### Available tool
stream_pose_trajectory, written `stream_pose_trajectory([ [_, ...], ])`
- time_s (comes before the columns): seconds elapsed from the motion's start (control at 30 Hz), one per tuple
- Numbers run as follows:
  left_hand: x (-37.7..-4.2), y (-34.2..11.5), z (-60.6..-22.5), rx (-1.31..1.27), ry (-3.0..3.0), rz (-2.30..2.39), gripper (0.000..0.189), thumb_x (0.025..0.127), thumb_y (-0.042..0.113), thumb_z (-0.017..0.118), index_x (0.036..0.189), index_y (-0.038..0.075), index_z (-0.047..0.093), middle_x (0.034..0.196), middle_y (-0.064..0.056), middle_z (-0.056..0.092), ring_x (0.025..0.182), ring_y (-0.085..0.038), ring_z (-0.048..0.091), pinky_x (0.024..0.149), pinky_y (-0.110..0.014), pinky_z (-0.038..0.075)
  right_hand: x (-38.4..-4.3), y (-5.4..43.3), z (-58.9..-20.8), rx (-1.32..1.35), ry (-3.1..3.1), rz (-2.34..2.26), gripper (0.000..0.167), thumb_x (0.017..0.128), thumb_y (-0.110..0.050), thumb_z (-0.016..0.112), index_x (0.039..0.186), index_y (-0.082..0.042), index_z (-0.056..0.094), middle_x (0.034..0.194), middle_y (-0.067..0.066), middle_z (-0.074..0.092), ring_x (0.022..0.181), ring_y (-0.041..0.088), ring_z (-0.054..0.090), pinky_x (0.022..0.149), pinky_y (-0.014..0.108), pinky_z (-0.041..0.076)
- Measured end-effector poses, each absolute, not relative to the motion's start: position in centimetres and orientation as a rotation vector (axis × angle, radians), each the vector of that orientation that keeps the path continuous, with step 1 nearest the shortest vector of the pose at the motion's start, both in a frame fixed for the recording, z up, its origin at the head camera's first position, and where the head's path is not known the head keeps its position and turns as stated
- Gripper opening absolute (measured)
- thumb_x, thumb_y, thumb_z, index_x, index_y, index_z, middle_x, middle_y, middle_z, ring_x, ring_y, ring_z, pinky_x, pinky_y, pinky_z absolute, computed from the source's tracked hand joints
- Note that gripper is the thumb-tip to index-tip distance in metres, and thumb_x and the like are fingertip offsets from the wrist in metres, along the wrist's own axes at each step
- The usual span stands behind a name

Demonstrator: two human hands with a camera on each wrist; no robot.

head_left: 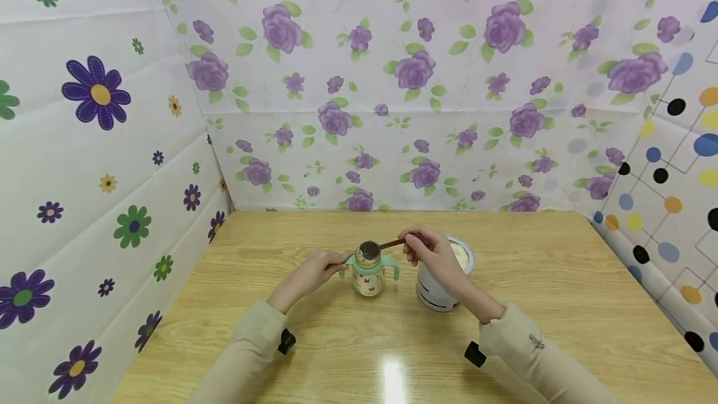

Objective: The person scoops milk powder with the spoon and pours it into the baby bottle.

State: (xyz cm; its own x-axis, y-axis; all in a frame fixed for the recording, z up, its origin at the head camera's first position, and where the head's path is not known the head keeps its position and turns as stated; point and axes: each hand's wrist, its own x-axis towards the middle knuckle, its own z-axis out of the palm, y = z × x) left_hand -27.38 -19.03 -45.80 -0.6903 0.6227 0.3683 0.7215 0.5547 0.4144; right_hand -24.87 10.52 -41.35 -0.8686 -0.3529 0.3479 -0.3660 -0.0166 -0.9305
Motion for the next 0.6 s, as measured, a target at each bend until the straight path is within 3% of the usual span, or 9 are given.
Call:
stream_pose_trajectory([
  [0.13, -27.38, -18.99, -45.89, -1.135, -2.614, -0.814, 0.02, 0.092, 0.005, 0.063, 0.11, 0.004, 0.073, 0.108, -0.013, 0.073, 0.05, 0.003, 0.043, 0.049, -0.015, 0.034, -24.89, 10.46, -41.36, 0.788, -2.167, 2.12, 0.033, 0.103, -0.021, 0.049, 0.114, 0.009, 0.057, 0.083, 0.001, 0.062, 0.068, 0.01, 0.058, 0.058, 0.022, 0.053],
  [0.27, -27.31, -18.89, -45.9, -1.132, -2.633, -0.827, 0.028, 0.093, 0.005, 0.062, 0.12, 0.003, 0.068, 0.12, -0.013, 0.068, 0.056, -0.011, 0.059, 0.051, -0.014, 0.036, -24.87, 10.48, -41.33, 0.74, -2.134, 2.173, 0.038, 0.104, -0.022, 0.048, 0.115, 0.015, 0.054, 0.083, 0.004, 0.061, 0.068, 0.009, 0.057, 0.057, 0.02, 0.052],
  [0.37, -27.29, -18.94, -45.89, -1.126, -2.644, -0.852, 0.024, 0.093, 0.006, 0.061, 0.115, 0.002, 0.071, 0.121, -0.014, 0.067, 0.064, -0.023, 0.067, 0.052, -0.015, 0.038, -24.96, 10.55, -41.34, 0.701, -2.13, 2.183, 0.039, 0.104, -0.023, 0.048, 0.115, 0.013, 0.055, 0.084, 0.008, 0.06, 0.067, 0.007, 0.057, 0.057, 0.02, 0.052],
  [0.53, -27.28, -18.92, -45.72, -1.135, -2.642, -0.86, 0.026, 0.093, 0.006, 0.061, 0.118, 0.001, 0.068, 0.123, -0.016, 0.066, 0.068, -0.024, 0.069, 0.052, -0.015, 0.039, -25.09, 10.65, -41.34, 0.661, -2.107, 2.203, 0.038, 0.104, -0.023, 0.048, 0.114, 0.013, 0.055, 0.083, 0.009, 0.06, 0.066, 0.007, 0.056, 0.057, 0.018, 0.051],
  [0.6, -27.3, -18.91, -45.75, -1.139, -2.627, -0.851, 0.028, 0.092, 0.005, 0.062, 0.119, 0.001, 0.068, 0.116, -0.016, 0.069, 0.068, -0.023, 0.069, 0.052, -0.016, 0.04, -25.08, 10.68, -41.35, 0.657, -2.094, 2.215, 0.039, 0.104, -0.022, 0.048, 0.115, 0.015, 0.053, 0.081, 0.004, 0.06, 0.066, 0.006, 0.056, 0.056, 0.018, 0.05],
])
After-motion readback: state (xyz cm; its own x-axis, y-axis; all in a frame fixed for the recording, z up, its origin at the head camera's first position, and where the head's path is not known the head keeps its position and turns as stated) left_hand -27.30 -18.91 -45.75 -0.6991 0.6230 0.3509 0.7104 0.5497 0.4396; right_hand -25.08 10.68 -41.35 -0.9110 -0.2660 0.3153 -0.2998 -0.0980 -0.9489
